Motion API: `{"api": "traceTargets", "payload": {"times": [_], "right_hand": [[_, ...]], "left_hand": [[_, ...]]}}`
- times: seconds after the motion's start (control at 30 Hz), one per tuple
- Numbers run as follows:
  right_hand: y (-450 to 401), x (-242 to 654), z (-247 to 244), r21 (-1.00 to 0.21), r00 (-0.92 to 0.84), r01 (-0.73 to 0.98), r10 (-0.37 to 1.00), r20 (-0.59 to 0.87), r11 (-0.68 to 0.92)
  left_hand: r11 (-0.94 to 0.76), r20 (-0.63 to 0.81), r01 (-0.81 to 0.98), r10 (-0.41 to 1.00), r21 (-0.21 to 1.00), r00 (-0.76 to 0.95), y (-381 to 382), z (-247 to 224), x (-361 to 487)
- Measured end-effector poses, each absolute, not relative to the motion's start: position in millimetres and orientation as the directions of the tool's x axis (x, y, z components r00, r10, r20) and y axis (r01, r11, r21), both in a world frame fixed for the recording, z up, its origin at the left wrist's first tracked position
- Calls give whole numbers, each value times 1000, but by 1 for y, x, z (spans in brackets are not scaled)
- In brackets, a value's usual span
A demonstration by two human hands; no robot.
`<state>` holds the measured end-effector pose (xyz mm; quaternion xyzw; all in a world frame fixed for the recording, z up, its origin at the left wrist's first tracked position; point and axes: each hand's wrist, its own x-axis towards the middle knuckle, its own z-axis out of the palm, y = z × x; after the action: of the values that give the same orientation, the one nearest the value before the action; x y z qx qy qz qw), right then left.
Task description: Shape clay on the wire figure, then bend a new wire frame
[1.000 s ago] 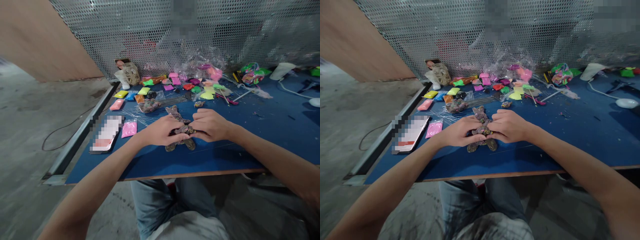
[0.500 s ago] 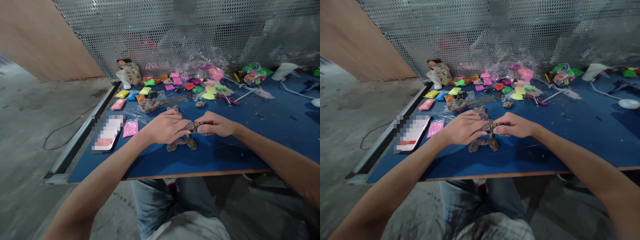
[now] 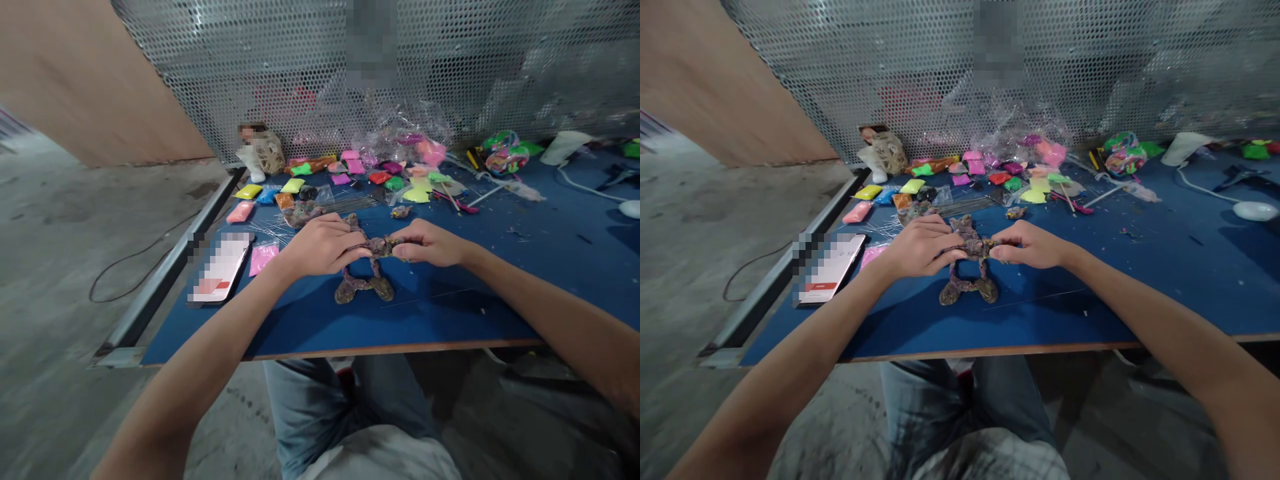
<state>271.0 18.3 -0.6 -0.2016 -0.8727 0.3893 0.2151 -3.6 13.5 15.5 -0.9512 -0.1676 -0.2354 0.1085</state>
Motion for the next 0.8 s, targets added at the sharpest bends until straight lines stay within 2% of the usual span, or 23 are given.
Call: {"api": "traceTargets", "payload": {"times": [0.23, 0.4, 0.53, 0.67, 0.8], "right_hand": [[26, 278, -4, -650, -805, 283, 543, 240, 705], [34, 287, -10, -474, -751, 421, 590, 295, 773], [44, 300, -14, -325, -712, 507, 601, 363, 798], [57, 314, -17, -271, -593, 634, 680, 430, 724], [60, 316, -20, -307, -465, 700, 738, 489, 645]], "left_hand": [[-910, 468, 408, 328, -78, 821, 18, 16, -8], [-895, 488, 442, 361, -56, 794, 22, 9, -12], [-883, 483, 466, 429, 48, 763, 30, 6, -21], [-805, 560, 585, 528, 93, 638, 41, 7, -32], [-635, 596, 749, 680, 188, 426, 51, 4, -39]]}}
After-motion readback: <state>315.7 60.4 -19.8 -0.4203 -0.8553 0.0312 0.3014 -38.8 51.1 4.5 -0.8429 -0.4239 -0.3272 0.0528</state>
